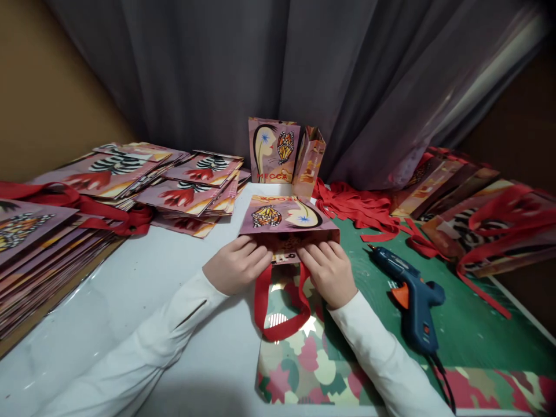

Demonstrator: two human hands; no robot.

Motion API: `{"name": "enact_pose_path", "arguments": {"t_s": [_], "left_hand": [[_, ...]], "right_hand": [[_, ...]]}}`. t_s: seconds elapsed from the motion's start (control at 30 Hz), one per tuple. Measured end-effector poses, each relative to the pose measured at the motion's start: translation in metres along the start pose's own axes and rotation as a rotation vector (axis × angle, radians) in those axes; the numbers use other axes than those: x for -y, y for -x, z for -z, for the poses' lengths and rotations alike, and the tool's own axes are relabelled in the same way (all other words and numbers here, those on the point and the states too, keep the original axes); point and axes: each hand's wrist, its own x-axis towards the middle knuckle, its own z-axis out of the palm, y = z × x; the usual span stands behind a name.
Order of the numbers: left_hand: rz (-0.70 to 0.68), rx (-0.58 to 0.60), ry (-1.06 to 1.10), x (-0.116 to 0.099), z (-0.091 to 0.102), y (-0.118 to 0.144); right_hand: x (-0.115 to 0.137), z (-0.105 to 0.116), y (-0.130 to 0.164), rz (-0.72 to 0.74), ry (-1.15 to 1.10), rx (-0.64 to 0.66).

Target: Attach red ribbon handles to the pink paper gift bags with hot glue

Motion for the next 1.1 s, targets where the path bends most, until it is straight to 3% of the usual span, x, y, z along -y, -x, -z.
{"name": "enact_pose_path", "arguments": {"t_s": [0.17,0.4,0.5,0.6,0.67,0.73,0.8,0.87,0.93,1.0,1.1], "left_hand": [[0.044,-0.052,0.024,-0.003,0.002,0.003],[0.028,0.035,0.032,0.0,0.002,0.001],[0.04,-0.025,0.026,-0.003,0.001,0.002],[0.137,-0.129,-0.089,0.0,0.008,0.006],[0.256,-0.239,-0.232,0.006,0.016,0.011],[0.426,-0.3,-0.297,0.011,0.023,0.013],[0.654,-0.285,-0.201,0.013,0.027,0.012],[0.757,-0.253,0.003,0.009,0.026,0.008],[0.731,-0.179,0.255,0.003,0.023,0.003],[0.713,-0.022,0.48,-0.004,0.017,0.001],[0.744,0.237,0.627,-0.014,0.005,0.006]], "right_hand": [[0.001,0.004,0.001,-0.015,-0.01,-0.1],[0.002,0.007,-0.002,0.024,-0.041,-0.017],[0.004,0.005,-0.003,0.011,-0.04,-0.1],[0.006,0.012,-0.008,-0.037,-0.024,-0.145],[0.006,0.024,-0.015,-0.14,-0.026,-0.159],[0.006,0.038,-0.023,-0.342,-0.087,-0.234],[0.008,0.052,-0.029,-0.61,-0.242,-0.356],[0.016,0.06,-0.033,-0.858,-0.504,-0.445],[0.029,0.059,-0.033,-1.042,-0.818,-0.451],[0.047,0.052,-0.027,-1.147,-1.059,-0.373],[0.073,0.038,-0.009,-1.216,-1.103,-0.168]]}}
